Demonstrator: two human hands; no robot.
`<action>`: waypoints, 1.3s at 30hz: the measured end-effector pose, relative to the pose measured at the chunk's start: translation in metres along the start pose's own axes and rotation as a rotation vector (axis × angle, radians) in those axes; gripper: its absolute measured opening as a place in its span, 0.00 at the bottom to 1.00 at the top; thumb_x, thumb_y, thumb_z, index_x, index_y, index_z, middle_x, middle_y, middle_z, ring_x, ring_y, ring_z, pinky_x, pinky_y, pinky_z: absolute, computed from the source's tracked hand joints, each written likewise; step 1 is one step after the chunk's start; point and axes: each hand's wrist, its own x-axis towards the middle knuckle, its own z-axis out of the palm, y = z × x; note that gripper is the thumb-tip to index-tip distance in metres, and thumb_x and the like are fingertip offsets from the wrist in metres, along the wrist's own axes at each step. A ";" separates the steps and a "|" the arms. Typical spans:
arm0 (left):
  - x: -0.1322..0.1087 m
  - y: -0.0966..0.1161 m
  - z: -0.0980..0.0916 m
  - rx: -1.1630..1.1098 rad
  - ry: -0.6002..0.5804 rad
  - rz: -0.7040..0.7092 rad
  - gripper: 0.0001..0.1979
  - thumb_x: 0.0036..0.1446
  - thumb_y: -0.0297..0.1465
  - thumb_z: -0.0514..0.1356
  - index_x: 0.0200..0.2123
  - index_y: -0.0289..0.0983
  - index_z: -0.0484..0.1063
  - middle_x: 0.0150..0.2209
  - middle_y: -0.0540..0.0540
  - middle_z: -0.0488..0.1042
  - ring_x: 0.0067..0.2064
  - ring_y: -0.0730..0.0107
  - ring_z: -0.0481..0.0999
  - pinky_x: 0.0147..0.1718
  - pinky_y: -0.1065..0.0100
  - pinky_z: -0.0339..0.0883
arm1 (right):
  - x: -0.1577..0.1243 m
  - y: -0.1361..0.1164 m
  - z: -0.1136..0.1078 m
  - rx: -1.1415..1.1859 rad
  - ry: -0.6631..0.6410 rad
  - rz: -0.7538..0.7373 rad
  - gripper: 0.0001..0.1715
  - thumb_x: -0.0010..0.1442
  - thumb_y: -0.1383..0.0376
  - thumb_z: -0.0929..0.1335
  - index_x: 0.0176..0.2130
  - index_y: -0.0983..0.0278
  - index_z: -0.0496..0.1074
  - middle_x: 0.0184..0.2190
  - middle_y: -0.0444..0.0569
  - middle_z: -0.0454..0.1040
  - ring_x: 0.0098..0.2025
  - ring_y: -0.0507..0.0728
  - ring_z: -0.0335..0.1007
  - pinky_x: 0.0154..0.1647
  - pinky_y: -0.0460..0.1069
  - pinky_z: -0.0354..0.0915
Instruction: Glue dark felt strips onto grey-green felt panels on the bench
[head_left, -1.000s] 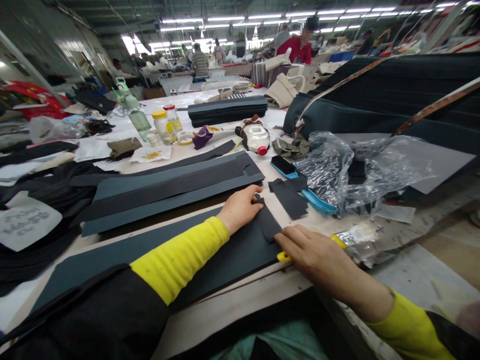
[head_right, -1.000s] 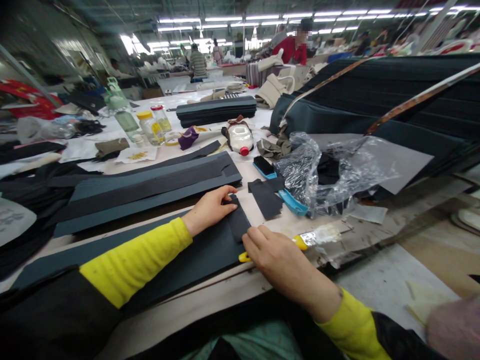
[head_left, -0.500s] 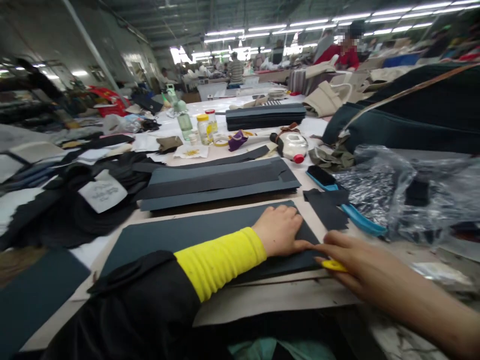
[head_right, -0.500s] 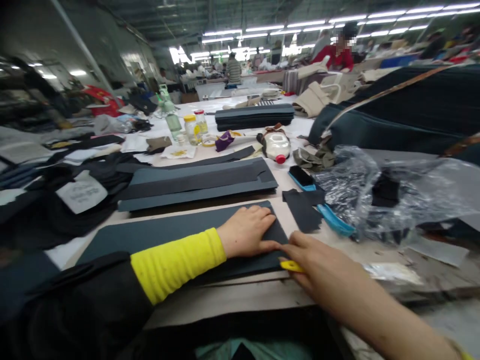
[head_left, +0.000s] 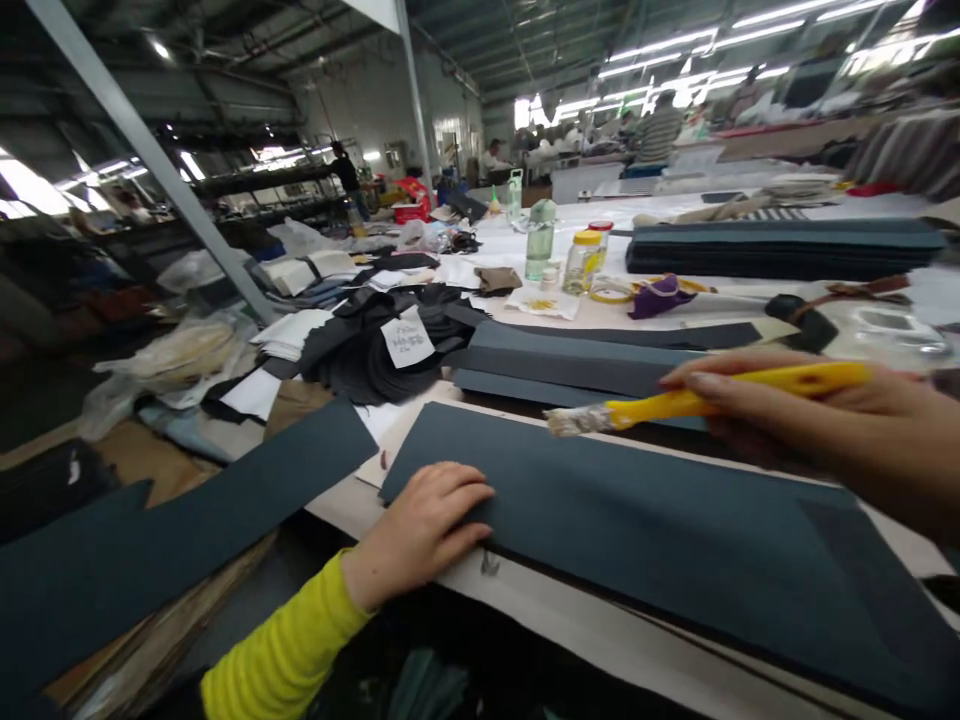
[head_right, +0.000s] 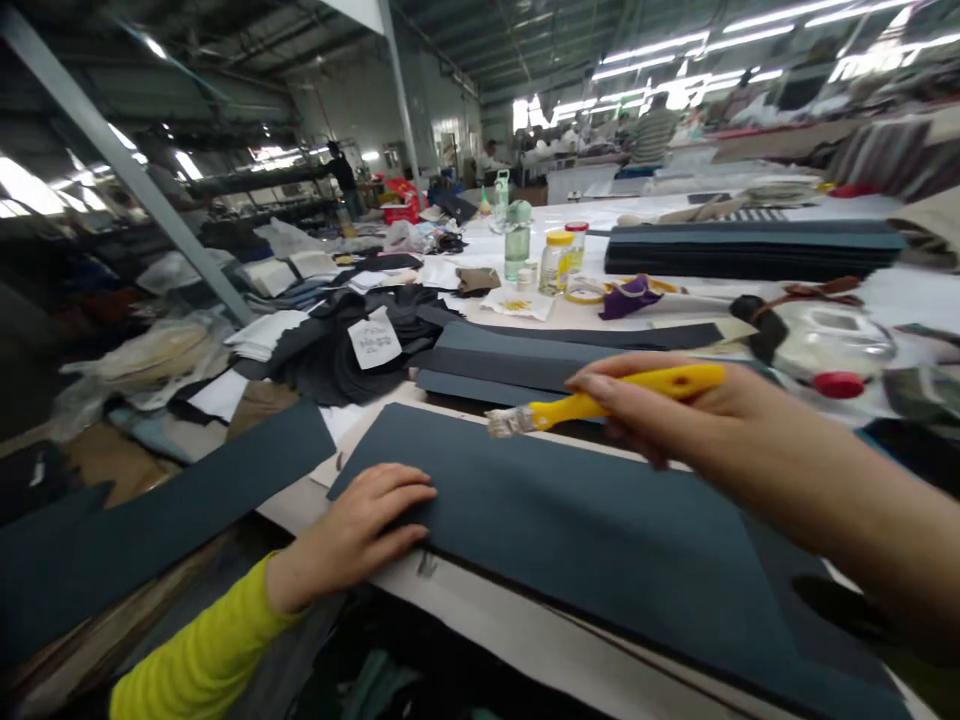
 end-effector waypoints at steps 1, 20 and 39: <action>-0.012 -0.012 -0.001 0.017 0.022 -0.039 0.17 0.58 0.37 0.55 0.50 0.39 0.65 0.51 0.42 0.68 0.54 0.61 0.65 0.53 0.57 0.59 | 0.010 -0.015 0.020 0.030 -0.054 0.041 0.21 0.56 0.49 0.65 0.39 0.62 0.73 0.17 0.47 0.65 0.19 0.52 0.62 0.13 0.43 0.57; -0.044 -0.054 0.004 0.002 0.192 0.014 0.12 0.61 0.29 0.52 0.47 0.42 0.69 0.51 0.44 0.69 0.53 0.63 0.65 0.52 0.55 0.58 | 0.072 -0.068 0.159 0.246 -0.344 0.107 0.08 0.62 0.66 0.63 0.39 0.68 0.68 0.22 0.41 0.63 0.17 0.46 0.57 0.16 0.41 0.57; -0.037 -0.043 0.007 -0.005 0.138 -0.049 0.13 0.60 0.33 0.53 0.48 0.43 0.69 0.50 0.45 0.70 0.51 0.63 0.66 0.51 0.57 0.61 | 0.069 -0.060 0.159 0.215 -0.327 0.152 0.08 0.59 0.66 0.62 0.36 0.69 0.68 0.19 0.42 0.64 0.16 0.47 0.58 0.15 0.41 0.56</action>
